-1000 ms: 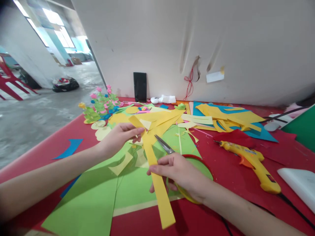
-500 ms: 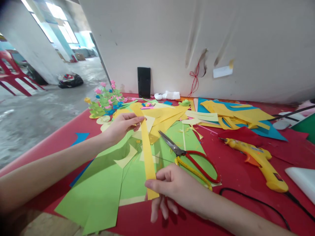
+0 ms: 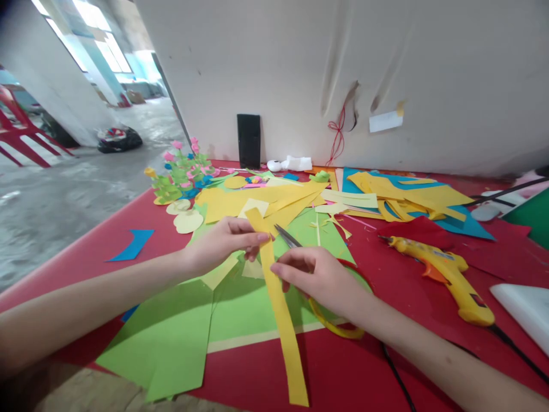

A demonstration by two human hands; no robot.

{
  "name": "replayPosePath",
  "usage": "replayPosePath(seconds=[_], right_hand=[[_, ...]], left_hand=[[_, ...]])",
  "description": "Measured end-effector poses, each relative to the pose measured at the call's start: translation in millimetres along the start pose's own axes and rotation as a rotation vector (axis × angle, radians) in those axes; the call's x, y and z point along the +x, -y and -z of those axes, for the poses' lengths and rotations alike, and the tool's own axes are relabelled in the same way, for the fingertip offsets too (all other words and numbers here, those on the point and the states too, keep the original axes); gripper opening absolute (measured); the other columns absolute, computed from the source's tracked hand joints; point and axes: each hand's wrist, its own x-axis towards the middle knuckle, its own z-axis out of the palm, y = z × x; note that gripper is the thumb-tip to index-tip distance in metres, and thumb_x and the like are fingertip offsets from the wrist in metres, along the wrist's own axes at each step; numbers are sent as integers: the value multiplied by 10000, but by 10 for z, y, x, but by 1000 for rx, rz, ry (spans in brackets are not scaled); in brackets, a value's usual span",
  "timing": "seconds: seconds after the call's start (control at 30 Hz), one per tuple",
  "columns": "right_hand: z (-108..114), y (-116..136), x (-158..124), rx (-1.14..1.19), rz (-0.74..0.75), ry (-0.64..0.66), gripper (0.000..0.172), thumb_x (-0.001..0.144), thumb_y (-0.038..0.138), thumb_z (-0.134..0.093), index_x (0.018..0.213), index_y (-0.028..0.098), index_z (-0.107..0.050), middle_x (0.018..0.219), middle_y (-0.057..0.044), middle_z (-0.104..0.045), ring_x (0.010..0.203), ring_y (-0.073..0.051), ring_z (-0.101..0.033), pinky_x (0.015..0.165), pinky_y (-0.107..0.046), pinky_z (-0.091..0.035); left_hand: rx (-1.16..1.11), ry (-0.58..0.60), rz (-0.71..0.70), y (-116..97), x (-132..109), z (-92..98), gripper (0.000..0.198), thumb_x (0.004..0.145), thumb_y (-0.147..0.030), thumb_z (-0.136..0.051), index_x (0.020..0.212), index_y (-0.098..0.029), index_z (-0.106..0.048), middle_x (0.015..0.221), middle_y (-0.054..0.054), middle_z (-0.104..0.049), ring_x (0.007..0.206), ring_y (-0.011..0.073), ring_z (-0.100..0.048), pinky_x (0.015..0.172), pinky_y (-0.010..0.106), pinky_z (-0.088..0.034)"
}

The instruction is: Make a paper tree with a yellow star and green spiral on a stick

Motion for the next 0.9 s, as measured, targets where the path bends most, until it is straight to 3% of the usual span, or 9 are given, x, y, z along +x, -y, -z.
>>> replayPosePath(seconds=[0.13,0.27,0.37,0.47,0.57,0.9], right_hand=[[-73,3,-49,53,-29,-6,287,796,397,-592,649,152,-566,457,78,-409,392,-18,-328,367,-164,-204],[-95,-41,-50,165,-76,0,307,818,418,-553,651,161,-524,376,81,-438,293,-12,-317,311,-141,-207],[-103,-70,-22,268,-100,-40,270,816,423,-551,726,171,-516,430,61,-512,301,-45,-426,277,-133,-272],[-106,-67,-2,370,-101,-92,199,811,365,-570,835,173,-524,531,38,-561,412,-90,-559,275,-133,-357],[-97,-46,1,456,-92,-122,157,818,297,-560,905,168,-538,598,15,-583,504,-112,-615,284,-131,-401],[-77,-18,-3,563,-80,-118,95,820,237,-554,867,162,-587,659,-15,-627,534,-109,-623,286,-123,-424]], left_hand=[[20,7,-11,-16,-35,-41,218,740,-337,-653,701,-122,-642,575,-22,-560,537,70,-491,532,210,-374],[16,-48,-64,17,-18,-9,193,756,-330,-639,766,-137,-645,635,-29,-535,561,62,-455,552,207,-371],[12,-50,-115,37,-11,13,137,781,-273,-608,839,-165,-669,835,5,-597,624,67,-470,566,204,-382],[33,0,-170,35,-31,1,156,765,-142,-590,851,-203,-705,1035,19,-583,860,108,-527,672,201,-415],[65,66,-199,36,-67,-37,201,760,-101,-570,817,-210,-729,1040,33,-554,987,149,-519,758,223,-426],[103,113,-216,90,-79,-81,214,751,-81,-596,817,-228,-737,1020,32,-512,967,143,-520,761,230,-427]])
